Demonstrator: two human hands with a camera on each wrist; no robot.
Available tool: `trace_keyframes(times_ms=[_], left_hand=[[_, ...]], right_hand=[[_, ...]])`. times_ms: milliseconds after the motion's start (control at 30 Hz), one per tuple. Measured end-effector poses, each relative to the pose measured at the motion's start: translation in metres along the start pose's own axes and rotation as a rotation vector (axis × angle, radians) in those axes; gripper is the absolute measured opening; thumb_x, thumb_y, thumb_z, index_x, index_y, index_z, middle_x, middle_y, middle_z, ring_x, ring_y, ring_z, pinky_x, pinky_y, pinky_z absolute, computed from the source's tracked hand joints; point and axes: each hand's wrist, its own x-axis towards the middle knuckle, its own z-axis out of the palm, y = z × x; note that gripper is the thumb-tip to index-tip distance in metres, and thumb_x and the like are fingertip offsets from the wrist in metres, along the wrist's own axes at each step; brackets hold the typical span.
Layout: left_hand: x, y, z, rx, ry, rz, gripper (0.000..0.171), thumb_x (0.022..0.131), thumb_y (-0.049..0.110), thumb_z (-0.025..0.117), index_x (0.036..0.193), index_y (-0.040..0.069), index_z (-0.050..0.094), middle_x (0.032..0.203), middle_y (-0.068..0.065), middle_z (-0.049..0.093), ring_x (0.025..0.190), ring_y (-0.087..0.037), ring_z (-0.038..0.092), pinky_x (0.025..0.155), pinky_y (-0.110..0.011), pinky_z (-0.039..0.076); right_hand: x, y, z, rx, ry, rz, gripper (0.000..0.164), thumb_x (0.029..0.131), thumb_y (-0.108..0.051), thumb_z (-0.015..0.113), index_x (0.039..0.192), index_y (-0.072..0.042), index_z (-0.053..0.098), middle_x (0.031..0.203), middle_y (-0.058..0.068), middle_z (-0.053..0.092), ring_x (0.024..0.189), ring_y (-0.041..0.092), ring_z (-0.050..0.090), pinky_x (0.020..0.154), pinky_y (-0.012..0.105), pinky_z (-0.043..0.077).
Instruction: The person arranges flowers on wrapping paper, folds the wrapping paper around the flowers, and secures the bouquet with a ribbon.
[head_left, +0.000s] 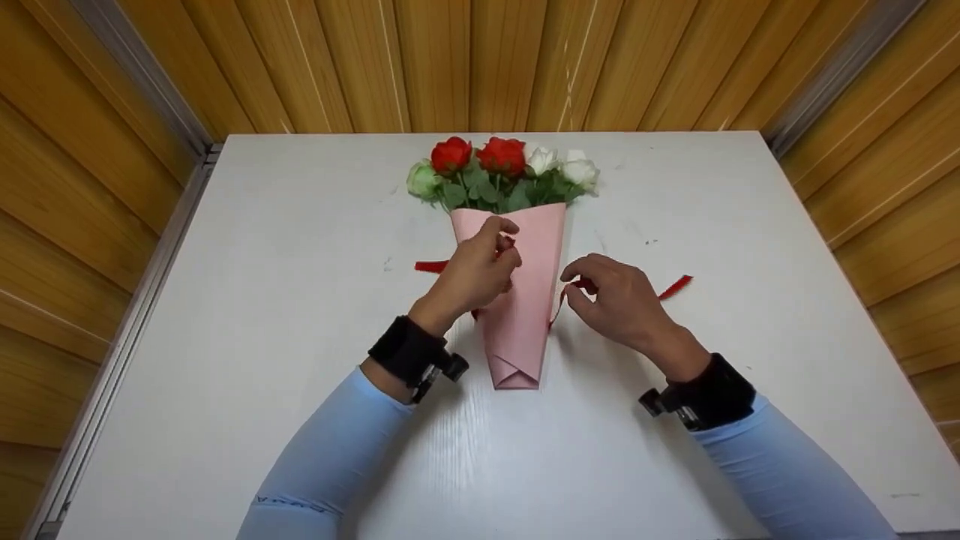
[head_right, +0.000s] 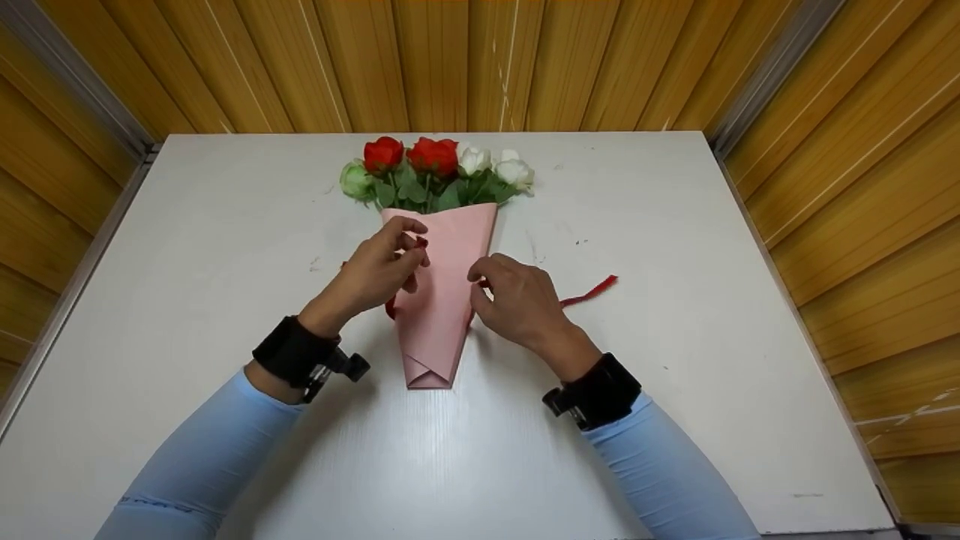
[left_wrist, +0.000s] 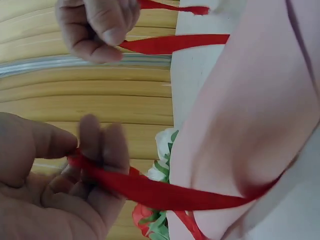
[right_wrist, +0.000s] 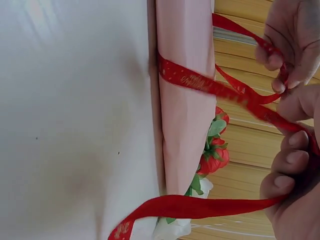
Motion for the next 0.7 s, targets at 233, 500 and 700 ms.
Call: trace_keyframes(times_ms=[233,500,700], left_hand=[[0.010,0.009,0.016,0.209,-0.133,-0.003,0.025,0.109,0.013,0.054,0.130,0.003,0.064,0.109,-0.004,0.078,0.101,-0.019,0.068,0.084,-0.031,0.052],[0.012,0.012,0.022,0.208,-0.342,0.039,0.016,0.104,0.022,0.060,0.107,0.015,0.074,0.089,0.002,0.067,0.085,-0.015,0.060,0.078,-0.028,0.046],[0.014,0.008,0.024,0.160,-0.234,-0.038,0.021,0.109,0.024,0.059,0.118,0.008,0.071,0.098,-0.005,0.070,0.081,-0.017,0.061,0.070,-0.027,0.047]], right_hand=[[0.010,-0.006,-0.006,0.077,0.078,-0.020,0.016,0.092,0.000,0.071,0.107,-0.003,0.073,0.089,0.007,0.067,0.074,0.022,0.060,0.067,0.030,0.045],[0.037,-0.018,-0.008,0.097,0.022,-0.119,0.014,0.096,-0.005,0.076,0.110,-0.003,0.073,0.095,0.012,0.071,0.084,0.027,0.063,0.083,0.043,0.044],[0.037,-0.014,0.002,-0.022,0.201,-0.159,0.025,0.097,-0.011,0.076,0.119,-0.003,0.069,0.114,0.016,0.069,0.108,0.037,0.060,0.092,0.051,0.045]])
